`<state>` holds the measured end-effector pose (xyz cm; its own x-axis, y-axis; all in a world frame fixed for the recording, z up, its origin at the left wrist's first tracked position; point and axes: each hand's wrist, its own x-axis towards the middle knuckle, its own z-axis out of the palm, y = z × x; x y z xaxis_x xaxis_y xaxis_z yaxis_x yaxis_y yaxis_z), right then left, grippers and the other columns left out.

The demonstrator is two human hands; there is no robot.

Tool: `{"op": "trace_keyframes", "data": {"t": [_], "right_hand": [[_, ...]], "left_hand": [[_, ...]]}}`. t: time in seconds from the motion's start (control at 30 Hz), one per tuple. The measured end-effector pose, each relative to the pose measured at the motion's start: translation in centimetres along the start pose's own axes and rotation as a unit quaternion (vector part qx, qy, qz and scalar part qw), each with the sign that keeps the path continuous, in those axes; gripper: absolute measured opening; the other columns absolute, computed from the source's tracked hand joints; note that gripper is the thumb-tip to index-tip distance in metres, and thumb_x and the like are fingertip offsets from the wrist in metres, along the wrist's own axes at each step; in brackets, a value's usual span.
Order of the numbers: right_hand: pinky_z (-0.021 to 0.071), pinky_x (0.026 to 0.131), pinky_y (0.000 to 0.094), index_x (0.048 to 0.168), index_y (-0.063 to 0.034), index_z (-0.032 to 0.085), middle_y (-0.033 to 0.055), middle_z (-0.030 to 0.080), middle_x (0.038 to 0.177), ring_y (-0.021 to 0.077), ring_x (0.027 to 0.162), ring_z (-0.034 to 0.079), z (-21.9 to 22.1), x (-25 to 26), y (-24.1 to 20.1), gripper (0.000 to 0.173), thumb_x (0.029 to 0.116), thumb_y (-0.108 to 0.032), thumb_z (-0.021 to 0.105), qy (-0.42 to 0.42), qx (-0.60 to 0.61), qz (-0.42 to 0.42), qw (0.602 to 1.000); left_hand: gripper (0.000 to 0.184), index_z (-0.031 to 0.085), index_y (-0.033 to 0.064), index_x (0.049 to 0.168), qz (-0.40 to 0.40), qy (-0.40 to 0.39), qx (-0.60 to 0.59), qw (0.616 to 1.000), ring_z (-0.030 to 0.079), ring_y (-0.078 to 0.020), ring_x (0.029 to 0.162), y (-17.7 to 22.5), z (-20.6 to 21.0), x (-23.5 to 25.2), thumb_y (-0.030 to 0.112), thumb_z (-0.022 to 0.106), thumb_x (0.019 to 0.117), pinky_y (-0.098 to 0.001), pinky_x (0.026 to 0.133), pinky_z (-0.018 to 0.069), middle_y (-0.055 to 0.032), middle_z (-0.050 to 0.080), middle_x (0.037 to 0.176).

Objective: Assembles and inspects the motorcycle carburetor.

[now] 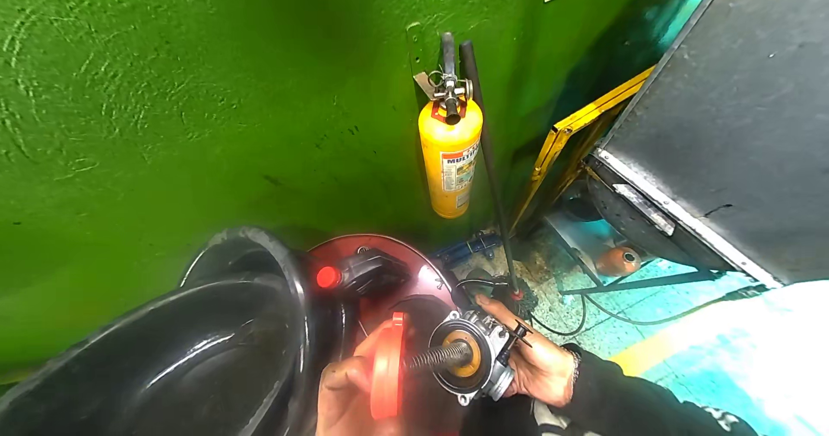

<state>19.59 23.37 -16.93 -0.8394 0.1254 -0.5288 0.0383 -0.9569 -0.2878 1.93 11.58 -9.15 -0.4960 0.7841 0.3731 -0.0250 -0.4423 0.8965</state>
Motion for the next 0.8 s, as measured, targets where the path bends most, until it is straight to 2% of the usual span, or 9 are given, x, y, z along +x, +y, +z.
{"op": "trace_keyframes", "data": {"t": [0.1, 0.23, 0.37, 0.53, 0.7, 0.8], "right_hand": [[0.0608, 0.068, 0.0301, 0.117, -0.0196, 0.066, 0.0078, 0.073, 0.105, 0.017, 0.091, 0.073, 0.1, -0.1, 0.0, 0.06, 0.0955, -0.072, 0.047, -0.002, 0.001, 0.001, 1.0], [0.0612, 0.068, 0.0307, 0.117, -0.0191, 0.066, 0.0083, 0.073, 0.105, 0.0174, 0.09, 0.073, 0.2, -0.2, -0.1, 0.06, 0.0959, -0.072, 0.046, 0.01, -0.006, 0.002, 1.0], [0.0596, 0.065, 0.0287, 0.118, -0.0189, 0.064, 0.0081, 0.073, 0.103, 0.0166, 0.087, 0.073, 0.3, -0.1, -0.2, 0.06, 0.0972, -0.071, 0.044, 0.037, -0.021, 0.004, 0.999], [0.0602, 0.068, 0.0305, 0.122, -0.0186, 0.062, 0.0076, 0.073, 0.104, 0.0175, 0.089, 0.073, 0.8, -0.3, -0.1, 0.057, 0.099, -0.068, 0.044, 0.06, -0.044, -0.027, 0.997], [0.0608, 0.069, 0.0315, 0.12, -0.0181, 0.063, 0.0072, 0.073, 0.103, 0.0172, 0.089, 0.073, 1.1, -0.2, 0.1, 0.058, 0.0952, -0.069, 0.05, 0.054, -0.046, -0.059, 0.996], [0.0602, 0.068, 0.0302, 0.12, -0.0181, 0.064, 0.0076, 0.073, 0.102, 0.0167, 0.087, 0.072, 1.1, -0.2, 0.1, 0.059, 0.0938, -0.07, 0.052, 0.05, -0.043, -0.06, 0.996]], "left_hand": [[0.025, 0.063, 0.023, 0.114, -0.004, -0.013, 0.014, 1.0, 0.064, -0.0231, 0.123, -0.3, -0.3, -0.2, 0.038, 0.071, 0.0952, -0.0371, 0.105, 0.0526, -0.0064, 0.069, 0.129], [0.029, 0.063, 0.0251, 0.113, -0.003, -0.047, 0.091, 0.995, 0.06, -0.0226, 0.13, 0.2, -0.6, -0.1, 0.034, 0.078, 0.0897, -0.0373, 0.108, 0.0508, -0.0043, 0.065, 0.135], [0.044, 0.06, 0.0245, 0.123, 0.019, -0.086, 0.159, 0.983, 0.057, -0.0238, 0.134, 0.6, -1.3, 0.1, 0.025, 0.082, 0.0848, -0.0375, 0.11, 0.0497, -0.005, 0.063, 0.14], [0.06, 0.055, 0.0215, 0.133, 0.033, -0.103, 0.268, 0.957, 0.059, -0.0205, 0.131, 1.1, -0.8, -0.3, 0.031, 0.086, 0.0824, -0.0383, 0.112, 0.0483, -0.0019, 0.066, 0.136], [0.066, 0.056, 0.0133, 0.134, 0.039, -0.087, 0.33, 0.939, 0.061, -0.0251, 0.127, 0.3, 0.1, -1.3, 0.036, 0.087, 0.0811, -0.0398, 0.106, 0.0528, -0.0109, 0.067, 0.132], [0.066, 0.056, 0.0129, 0.133, 0.04, -0.088, 0.358, 0.929, 0.061, -0.0241, 0.128, 0.1, 0.2, -1.6, 0.038, 0.087, 0.0811, -0.0394, 0.107, 0.0521, -0.0106, 0.068, 0.131]]}}
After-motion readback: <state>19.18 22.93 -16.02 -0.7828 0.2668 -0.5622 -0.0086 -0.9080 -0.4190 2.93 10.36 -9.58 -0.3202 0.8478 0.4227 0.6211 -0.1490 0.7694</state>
